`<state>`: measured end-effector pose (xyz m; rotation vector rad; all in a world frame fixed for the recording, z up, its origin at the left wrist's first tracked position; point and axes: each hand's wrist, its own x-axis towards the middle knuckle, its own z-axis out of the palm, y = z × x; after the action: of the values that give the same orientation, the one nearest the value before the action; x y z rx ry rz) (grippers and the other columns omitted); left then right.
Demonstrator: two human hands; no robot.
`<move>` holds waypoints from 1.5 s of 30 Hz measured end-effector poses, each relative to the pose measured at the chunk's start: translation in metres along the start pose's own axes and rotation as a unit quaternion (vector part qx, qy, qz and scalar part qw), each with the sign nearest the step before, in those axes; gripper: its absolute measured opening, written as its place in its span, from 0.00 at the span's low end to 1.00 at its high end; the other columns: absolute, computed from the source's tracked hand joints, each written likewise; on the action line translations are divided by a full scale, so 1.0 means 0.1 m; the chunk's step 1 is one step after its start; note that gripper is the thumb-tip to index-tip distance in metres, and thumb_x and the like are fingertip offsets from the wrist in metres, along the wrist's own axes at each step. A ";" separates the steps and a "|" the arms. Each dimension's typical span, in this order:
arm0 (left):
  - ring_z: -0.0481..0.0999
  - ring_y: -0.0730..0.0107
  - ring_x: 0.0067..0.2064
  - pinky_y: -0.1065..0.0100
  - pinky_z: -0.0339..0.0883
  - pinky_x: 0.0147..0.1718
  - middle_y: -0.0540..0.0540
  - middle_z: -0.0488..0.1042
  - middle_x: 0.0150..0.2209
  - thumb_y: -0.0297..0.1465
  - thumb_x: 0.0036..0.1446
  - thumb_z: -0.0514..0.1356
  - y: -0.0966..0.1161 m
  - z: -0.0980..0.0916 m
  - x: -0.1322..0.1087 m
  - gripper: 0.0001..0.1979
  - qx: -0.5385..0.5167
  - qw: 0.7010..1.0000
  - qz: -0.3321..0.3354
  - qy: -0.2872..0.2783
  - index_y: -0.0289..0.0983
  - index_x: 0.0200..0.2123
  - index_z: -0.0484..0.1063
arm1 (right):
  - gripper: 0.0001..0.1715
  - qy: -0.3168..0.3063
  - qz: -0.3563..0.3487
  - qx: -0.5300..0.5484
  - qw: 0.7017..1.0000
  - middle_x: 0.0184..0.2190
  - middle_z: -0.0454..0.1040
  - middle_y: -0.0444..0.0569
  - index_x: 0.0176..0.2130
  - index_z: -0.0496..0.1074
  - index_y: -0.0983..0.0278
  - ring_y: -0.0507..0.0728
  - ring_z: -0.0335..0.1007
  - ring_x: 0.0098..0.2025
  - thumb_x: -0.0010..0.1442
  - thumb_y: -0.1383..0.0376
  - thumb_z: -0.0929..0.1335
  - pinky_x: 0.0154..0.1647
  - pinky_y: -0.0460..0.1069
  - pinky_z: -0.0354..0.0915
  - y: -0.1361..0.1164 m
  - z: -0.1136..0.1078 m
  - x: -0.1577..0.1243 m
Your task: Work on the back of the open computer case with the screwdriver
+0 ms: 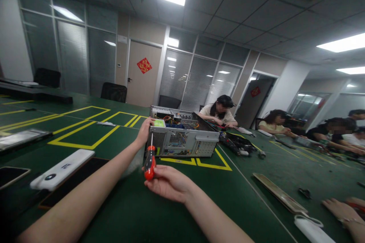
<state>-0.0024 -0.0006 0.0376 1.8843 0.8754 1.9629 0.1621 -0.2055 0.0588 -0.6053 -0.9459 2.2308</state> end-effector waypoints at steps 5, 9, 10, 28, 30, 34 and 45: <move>0.71 0.66 0.52 0.61 0.56 0.64 0.46 0.76 0.40 0.34 0.65 0.41 -0.02 0.01 0.00 0.18 0.006 1.000 -0.016 0.004 0.40 0.25 0.63 | 0.24 0.022 0.023 0.017 0.999 0.37 0.78 0.51 0.43 0.66 0.66 0.51 0.76 0.34 0.52 0.62 0.76 0.33 0.41 0.68 -0.01 -0.14 0.02; 0.71 0.66 0.52 0.60 0.57 0.64 0.46 0.75 0.41 0.33 0.65 0.41 -0.03 0.01 0.00 0.18 0.005 1.000 -0.014 0.003 0.40 0.25 0.62 | 0.17 0.023 0.043 -0.009 0.999 0.34 0.76 0.47 0.42 0.65 0.65 0.42 0.60 0.19 0.58 0.62 0.73 0.17 0.36 0.53 -0.04 -0.18 0.02; 0.72 0.65 0.52 0.60 0.57 0.64 0.46 0.75 0.41 0.33 0.64 0.41 -0.03 0.01 0.00 0.17 0.002 1.000 -0.011 0.002 0.40 0.25 0.62 | 0.16 0.024 0.042 -0.014 0.999 0.33 0.76 0.47 0.43 0.66 0.66 0.40 0.57 0.18 0.58 0.63 0.72 0.16 0.36 0.50 -0.05 -0.17 0.02; 0.72 0.66 0.53 0.59 0.56 0.64 0.46 0.76 0.41 0.34 0.66 0.41 -0.06 0.02 -0.01 0.19 -0.001 1.000 -0.012 0.010 0.40 0.26 0.65 | 0.24 -0.015 0.057 -0.056 0.997 0.41 0.78 0.55 0.52 0.69 0.71 0.48 0.75 0.34 0.56 0.70 0.73 0.34 0.41 0.67 -0.05 -0.12 0.02; 0.71 0.66 0.53 0.59 0.56 0.65 0.46 0.77 0.41 0.34 0.66 0.41 -0.07 0.02 -0.01 0.19 0.000 1.000 -0.016 0.009 0.40 0.26 0.65 | 0.26 -0.001 0.051 -0.044 0.998 0.36 0.77 0.50 0.51 0.69 0.71 0.47 0.72 0.30 0.55 0.67 0.75 0.31 0.40 0.66 -0.04 -0.12 0.02; 0.70 0.65 0.55 0.60 0.56 0.65 0.46 0.76 0.42 0.34 0.66 0.41 -0.07 0.01 -0.02 0.19 0.008 1.000 -0.017 0.005 0.40 0.26 0.65 | 0.24 0.023 0.043 -0.014 0.999 0.29 0.72 0.45 0.44 0.71 0.73 0.46 0.67 0.27 0.53 0.61 0.76 0.28 0.41 0.63 -0.03 -0.15 0.02; 0.69 0.64 0.57 0.59 0.56 0.64 0.45 0.75 0.43 0.34 0.66 0.41 -0.04 -0.01 -0.01 0.18 0.006 1.000 -0.027 -0.007 0.40 0.27 0.64 | 0.17 0.031 0.067 -0.025 0.997 0.28 0.69 0.41 0.49 0.67 0.65 0.40 0.46 0.16 0.61 0.63 0.71 0.17 0.37 0.39 -0.09 -0.06 -0.05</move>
<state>-0.0038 0.0014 0.0342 1.8584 0.9265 1.9160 0.1723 -0.2013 0.0621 -0.7774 -0.9572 2.2972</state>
